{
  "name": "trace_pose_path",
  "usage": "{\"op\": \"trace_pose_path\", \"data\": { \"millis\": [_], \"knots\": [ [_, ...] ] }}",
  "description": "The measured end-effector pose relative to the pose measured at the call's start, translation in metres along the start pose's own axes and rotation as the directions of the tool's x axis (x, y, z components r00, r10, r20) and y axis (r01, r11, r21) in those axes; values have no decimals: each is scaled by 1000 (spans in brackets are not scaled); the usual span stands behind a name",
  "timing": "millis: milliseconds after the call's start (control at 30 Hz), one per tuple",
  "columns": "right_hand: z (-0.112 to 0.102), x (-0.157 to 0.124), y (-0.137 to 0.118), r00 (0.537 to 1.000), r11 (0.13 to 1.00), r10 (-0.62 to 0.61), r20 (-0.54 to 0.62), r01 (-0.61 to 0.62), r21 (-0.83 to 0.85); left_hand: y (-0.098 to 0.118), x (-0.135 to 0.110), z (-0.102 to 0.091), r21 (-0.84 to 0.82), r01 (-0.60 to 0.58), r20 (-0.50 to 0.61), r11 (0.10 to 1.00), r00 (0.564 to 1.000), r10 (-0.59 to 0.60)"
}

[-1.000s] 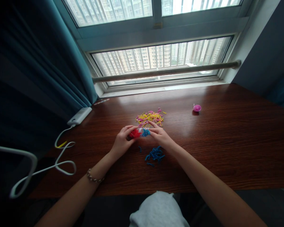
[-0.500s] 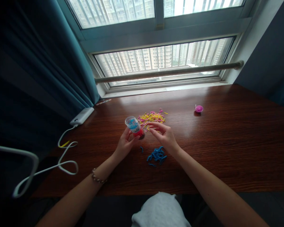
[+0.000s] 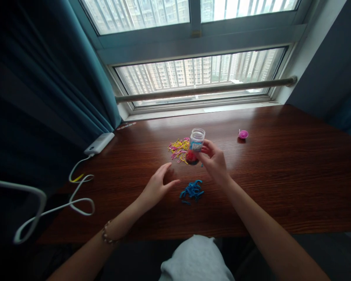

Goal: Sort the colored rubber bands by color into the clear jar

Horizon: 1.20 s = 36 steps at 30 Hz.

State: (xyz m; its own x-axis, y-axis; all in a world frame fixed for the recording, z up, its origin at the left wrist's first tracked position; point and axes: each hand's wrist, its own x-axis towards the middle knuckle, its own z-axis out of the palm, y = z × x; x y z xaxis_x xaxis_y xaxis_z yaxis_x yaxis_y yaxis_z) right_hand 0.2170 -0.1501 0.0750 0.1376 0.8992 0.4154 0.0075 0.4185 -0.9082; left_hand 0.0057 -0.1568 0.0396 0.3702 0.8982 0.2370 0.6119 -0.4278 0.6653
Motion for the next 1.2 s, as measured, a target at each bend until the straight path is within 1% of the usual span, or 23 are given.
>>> {"op": "trace_pose_path", "data": {
  "millis": [33,67,100,167,267,367,467,500,567,667,733,800,867,933,1000,1067,1133,1200],
  "knots": [
    [-10,2,-1,999,1000,-6,-33,5,-27,2,-9,3,15,24,51,1000,998,-25],
    [-21,2,0,999,998,-12,-53,8,-60,4,-18,6,27,24,125,999,992,-28],
    [-31,2,1,998,996,-17,-67,11,-94,7,-26,10,37,17,171,999,985,-23],
    [-48,-2,6,996,989,-12,-83,0,-145,12,-34,16,39,-1,190,999,982,-7],
    [-62,-10,16,992,989,38,-117,-54,-139,20,-28,22,1,-22,175,1000,984,22],
    [-67,-12,23,987,991,113,-115,-121,-60,28,-12,26,-72,-63,200,995,977,77],
    [-70,-9,26,984,987,156,-82,-158,-14,36,1,27,-120,-163,272,979,943,190],
    [-71,-7,26,983,986,164,-78,-165,-4,39,3,26,-106,-200,293,974,930,223],
    [-73,-6,26,981,985,175,-77,-175,15,44,7,24,-15,-265,326,964,910,255],
    [-75,-5,24,981,983,181,-74,-178,36,51,11,19,155,-321,395,934,887,239],
    [-75,-5,21,982,984,178,-64,-175,38,53,15,18,197,-341,463,919,859,220],
    [-74,-5,18,983,984,179,-40,-178,34,54,19,19,197,-356,505,914,835,217],
    [-73,-6,16,983,983,183,9,-183,24,54,24,21,182,-368,503,912,831,236],
    [-73,-7,14,978,982,188,87,-189,2,52,29,25,126,-366,484,922,834,265],
    [-74,-8,11,968,982,187,167,-180,-55,47,35,27,35,-325,446,945,851,277],
    [-76,-8,8,960,979,163,227,-130,-157,40,41,27,-65,-247,377,967,891,253],
    [-78,-8,4,950,966,125,284,-52,-253,31,48,25,-165,-159,265,973,943,199],
    [-79,-8,0,928,950,106,357,11,-311,23,53,23,-281,-77,154,957,980,124]
  ]
}}
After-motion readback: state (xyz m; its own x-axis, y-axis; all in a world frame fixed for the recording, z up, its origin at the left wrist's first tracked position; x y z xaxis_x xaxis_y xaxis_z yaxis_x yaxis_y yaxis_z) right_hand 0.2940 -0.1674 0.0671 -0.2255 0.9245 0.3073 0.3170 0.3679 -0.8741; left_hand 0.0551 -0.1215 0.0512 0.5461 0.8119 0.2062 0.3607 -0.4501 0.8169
